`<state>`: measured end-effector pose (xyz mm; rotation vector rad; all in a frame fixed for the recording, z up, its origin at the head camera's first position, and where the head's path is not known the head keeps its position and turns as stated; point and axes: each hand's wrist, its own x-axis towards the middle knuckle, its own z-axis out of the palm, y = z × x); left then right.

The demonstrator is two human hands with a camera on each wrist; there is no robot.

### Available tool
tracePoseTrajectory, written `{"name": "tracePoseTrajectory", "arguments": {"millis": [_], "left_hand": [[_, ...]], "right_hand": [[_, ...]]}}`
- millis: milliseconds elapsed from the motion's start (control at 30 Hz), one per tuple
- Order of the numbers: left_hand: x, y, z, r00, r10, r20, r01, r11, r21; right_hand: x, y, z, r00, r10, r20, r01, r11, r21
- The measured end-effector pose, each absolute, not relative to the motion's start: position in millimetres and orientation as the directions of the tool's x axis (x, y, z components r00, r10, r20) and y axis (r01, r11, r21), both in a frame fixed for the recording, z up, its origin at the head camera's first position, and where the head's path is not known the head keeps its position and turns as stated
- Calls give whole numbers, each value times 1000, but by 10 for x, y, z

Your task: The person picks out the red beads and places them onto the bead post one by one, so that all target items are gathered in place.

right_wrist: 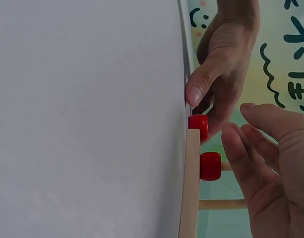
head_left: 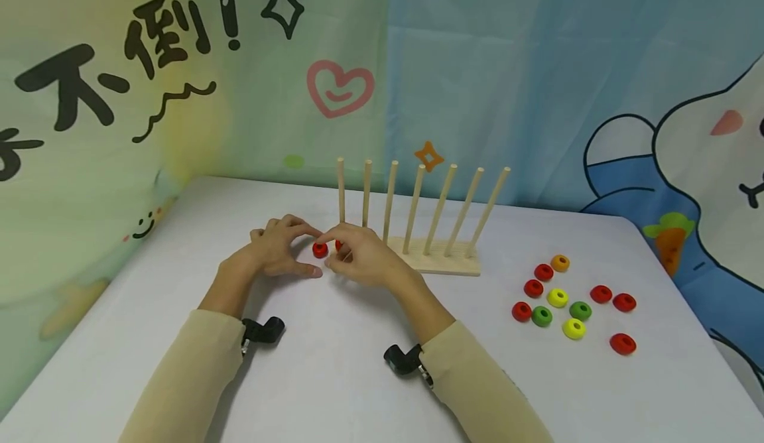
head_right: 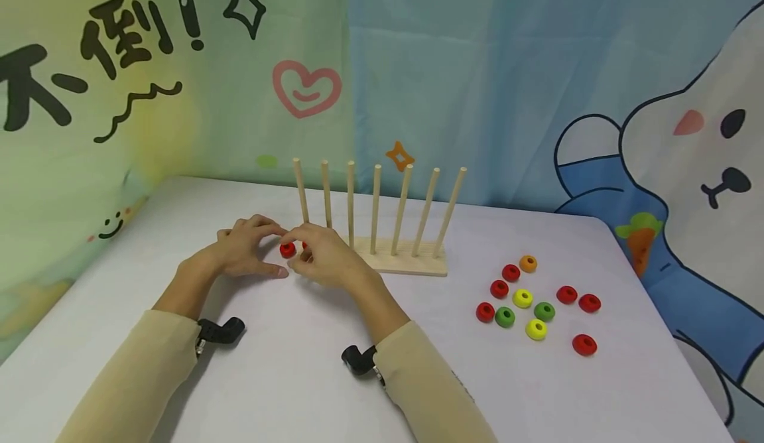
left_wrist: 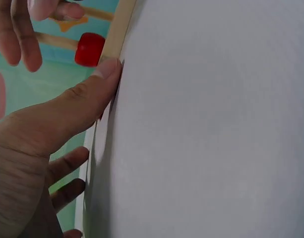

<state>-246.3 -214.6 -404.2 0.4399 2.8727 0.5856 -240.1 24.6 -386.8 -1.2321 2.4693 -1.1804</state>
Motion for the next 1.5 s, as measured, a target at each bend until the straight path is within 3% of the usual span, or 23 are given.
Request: {"name": "tracePoseTrajectory", "arguments": {"millis": [533,1033,1500], "left_hand": [[-2316,-2439,-3992,-958,252,-136,194,919,344],[-2202,-2621,-3999,-968,219,-122,160,915,369],[-2121,-2683,-3924,-975,189,-118,131,915,382]], "right_hand": [[-2411,62,-3904,-641,-761,103,-663,481,-574],[-2396,-16,-3924,-681,-732,20,-630,571,-526],[-2329,-73,-3888,-645,-765,-3,-703,594,-391]]}}
